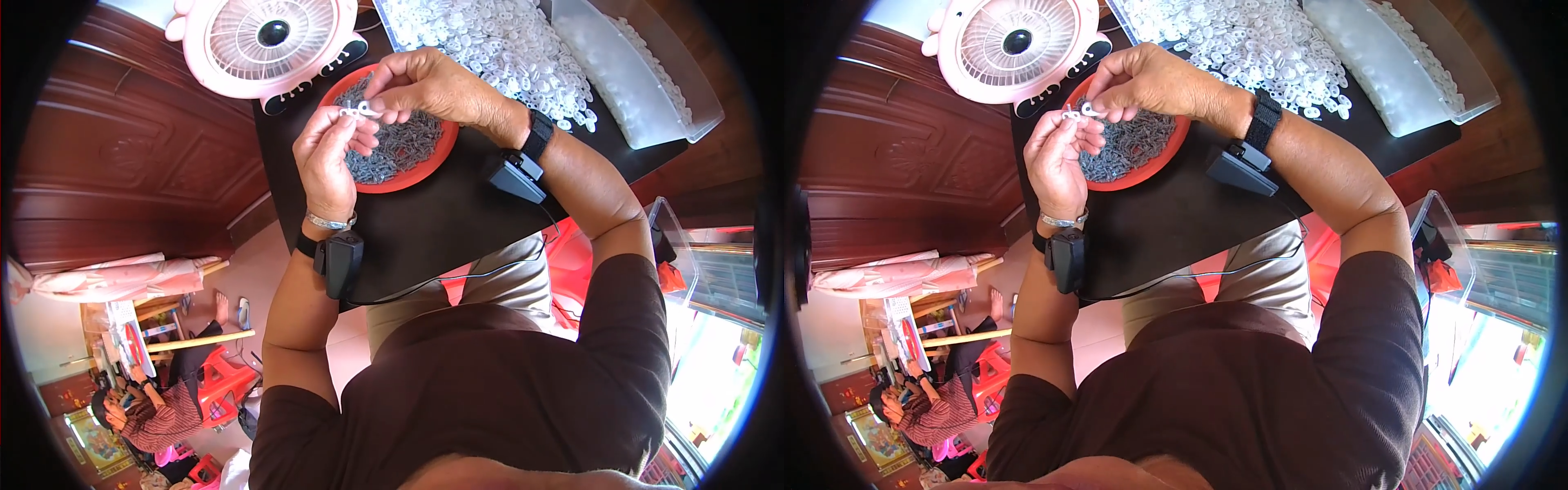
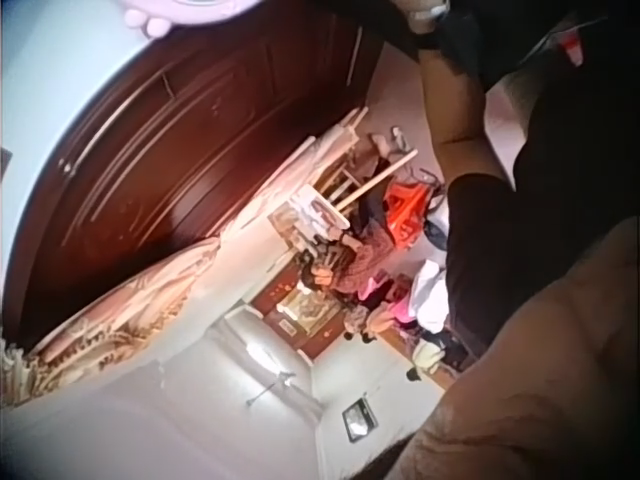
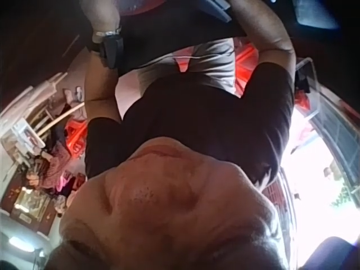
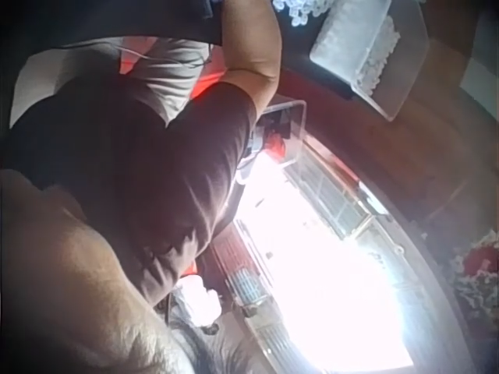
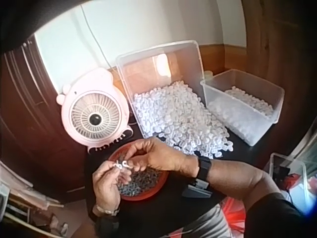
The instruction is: Assembling small plastic components by manually inserting pins into larger white pieces.
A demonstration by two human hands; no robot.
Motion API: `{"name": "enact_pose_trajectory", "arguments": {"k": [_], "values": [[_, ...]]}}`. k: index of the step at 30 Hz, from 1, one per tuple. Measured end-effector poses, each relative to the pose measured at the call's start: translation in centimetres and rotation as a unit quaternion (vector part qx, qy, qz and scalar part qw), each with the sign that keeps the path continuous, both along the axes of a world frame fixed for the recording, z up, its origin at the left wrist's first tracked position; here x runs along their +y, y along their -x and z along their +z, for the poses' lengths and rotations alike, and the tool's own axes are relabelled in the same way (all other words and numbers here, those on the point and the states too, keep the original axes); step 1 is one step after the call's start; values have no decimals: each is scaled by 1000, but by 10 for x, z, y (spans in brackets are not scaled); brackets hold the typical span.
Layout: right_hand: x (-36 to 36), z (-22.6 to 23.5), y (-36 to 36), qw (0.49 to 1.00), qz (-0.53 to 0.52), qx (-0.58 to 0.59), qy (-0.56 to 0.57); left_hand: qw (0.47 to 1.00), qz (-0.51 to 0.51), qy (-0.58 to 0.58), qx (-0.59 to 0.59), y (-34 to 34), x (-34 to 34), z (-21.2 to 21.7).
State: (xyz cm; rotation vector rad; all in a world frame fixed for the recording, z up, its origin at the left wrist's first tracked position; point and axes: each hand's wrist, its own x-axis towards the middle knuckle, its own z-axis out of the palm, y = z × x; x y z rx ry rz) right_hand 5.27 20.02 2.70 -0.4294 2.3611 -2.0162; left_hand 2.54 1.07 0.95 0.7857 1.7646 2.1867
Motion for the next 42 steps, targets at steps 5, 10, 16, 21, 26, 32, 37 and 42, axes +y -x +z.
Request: {"name": "enact_pose_trajectory", "arguments": {"k": [5, 10, 16, 21, 26, 32, 37, 42], "values": [[3, 1, 1, 996, -31, -27, 79, 998, 26, 46, -33, -4, 3, 0], [-1, 4, -2, 997, -36, -27, 58, 996, 45, 78, 0, -7, 5, 1], [0, 3, -1, 998, -37, -14, 46, 995, 39, 89, -7, -8, 5, 4], [1, 4, -2, 999, -25, 9, 29, 996, 25, 84, -16, -6, 2, 4], [1, 2, -1, 999, -28, 1, 41, 995, 27, 90, -19, -7, 2, 6], [1, 0, 1, 993, -31, -66, 93, 997, 24, 74, -20, -7, 2, 5], [1, -1, 1, 992, -31, -67, 101, 997, 17, 77, -15, -6, 2, 4], [0, -1, 1, 994, -31, -55, 87, 996, 25, 88, -21, -7, 3, 3]]}}
